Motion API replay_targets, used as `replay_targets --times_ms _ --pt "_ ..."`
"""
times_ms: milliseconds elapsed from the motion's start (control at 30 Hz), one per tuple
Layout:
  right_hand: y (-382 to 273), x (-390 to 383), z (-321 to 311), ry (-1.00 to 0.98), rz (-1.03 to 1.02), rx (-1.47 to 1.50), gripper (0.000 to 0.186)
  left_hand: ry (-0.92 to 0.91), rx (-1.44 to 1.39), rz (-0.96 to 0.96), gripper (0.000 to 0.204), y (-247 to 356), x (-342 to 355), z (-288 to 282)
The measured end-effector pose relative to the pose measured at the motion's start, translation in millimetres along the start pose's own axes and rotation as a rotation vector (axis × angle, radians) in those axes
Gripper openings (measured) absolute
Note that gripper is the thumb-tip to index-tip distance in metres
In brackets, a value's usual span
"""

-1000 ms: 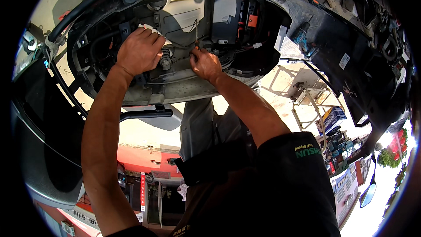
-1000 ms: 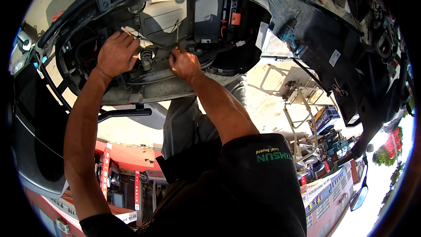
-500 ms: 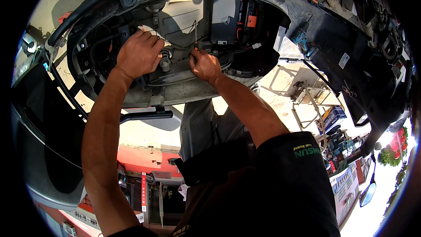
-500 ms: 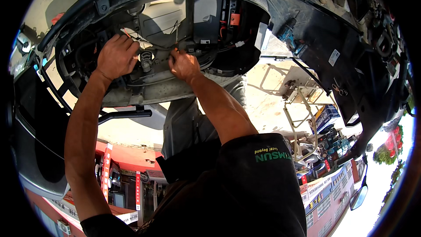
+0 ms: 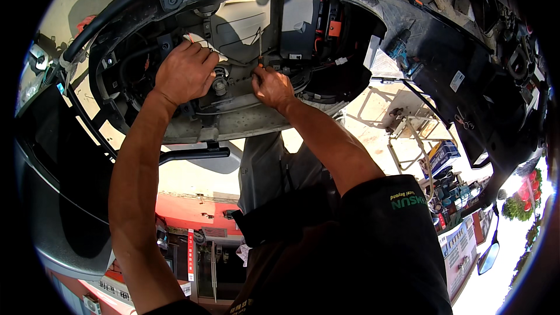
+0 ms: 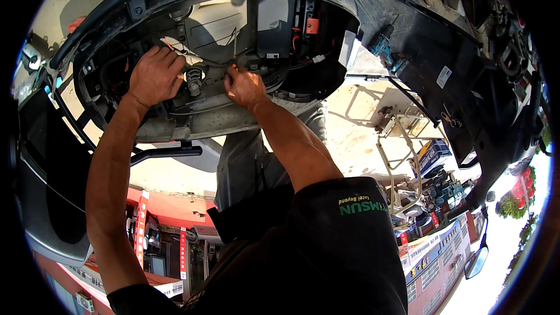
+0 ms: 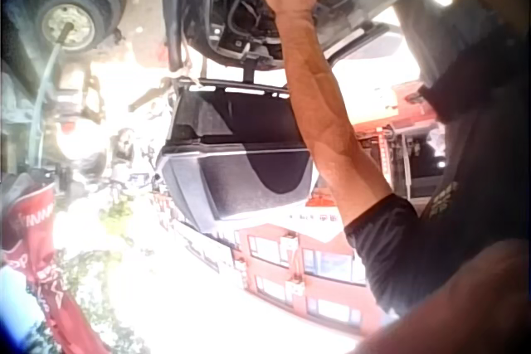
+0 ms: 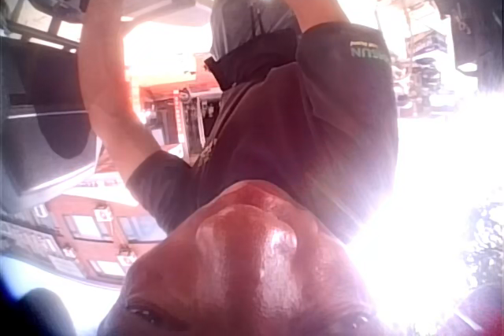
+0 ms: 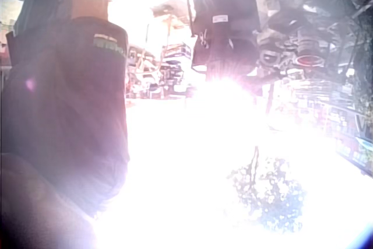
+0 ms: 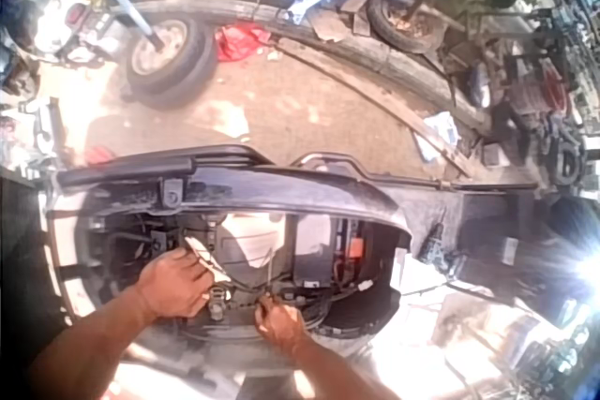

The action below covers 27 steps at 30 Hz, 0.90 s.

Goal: The person works on a scooter in a workshop, using a screwdriver to adjust components under the seat and a power drill to secure the seat. They also briefly handle a smartphone and search through a pile of tools before returning to the scooter.

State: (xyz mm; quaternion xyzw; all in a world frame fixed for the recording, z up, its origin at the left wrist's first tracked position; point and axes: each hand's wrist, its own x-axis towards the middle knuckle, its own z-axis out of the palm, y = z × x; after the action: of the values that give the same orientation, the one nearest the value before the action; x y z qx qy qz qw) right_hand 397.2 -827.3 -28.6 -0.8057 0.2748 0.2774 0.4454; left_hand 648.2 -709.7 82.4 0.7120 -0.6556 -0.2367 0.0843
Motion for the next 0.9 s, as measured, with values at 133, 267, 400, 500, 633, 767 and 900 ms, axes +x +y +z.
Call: replay_targets --times_ms 133,267,400,500,633,767,900 --pt "0.4 0.1 1.1 -0.004 0.006 0.001 0.026 -0.004 0.002 -0.001 0.03 0.5 0.6 -1.3" --pt "-0.2 0.1 0.1 -0.002 0.006 0.012 0.026 -0.011 -0.001 -0.006 0.03 0.8 0.4 -1.3" --pt "0.5 0.0 1.2 0.003 0.004 0.014 0.026 -0.002 -0.006 -0.001 0.03 0.1 0.0 -0.7" --pt "0.1 -0.1 0.9 -0.002 0.003 0.017 0.025 -0.002 0.0 -0.003 0.03 0.6 -0.3 -1.0" --pt "-1.3 -1.2 -1.5 -0.01 0.0 0.02 0.024 0.004 0.002 0.0 0.03 0.3 -0.4 -0.7" --pt "1.4 0.0 2.2 -0.003 -0.003 0.0 0.027 -0.101 0.026 -0.047 0.033 2.1 -0.6 -3.7" --pt "-0.4 -0.6 -0.2 -0.006 0.002 0.004 0.027 -0.099 0.02 -0.051 0.032 2.4 -0.1 -4.3"
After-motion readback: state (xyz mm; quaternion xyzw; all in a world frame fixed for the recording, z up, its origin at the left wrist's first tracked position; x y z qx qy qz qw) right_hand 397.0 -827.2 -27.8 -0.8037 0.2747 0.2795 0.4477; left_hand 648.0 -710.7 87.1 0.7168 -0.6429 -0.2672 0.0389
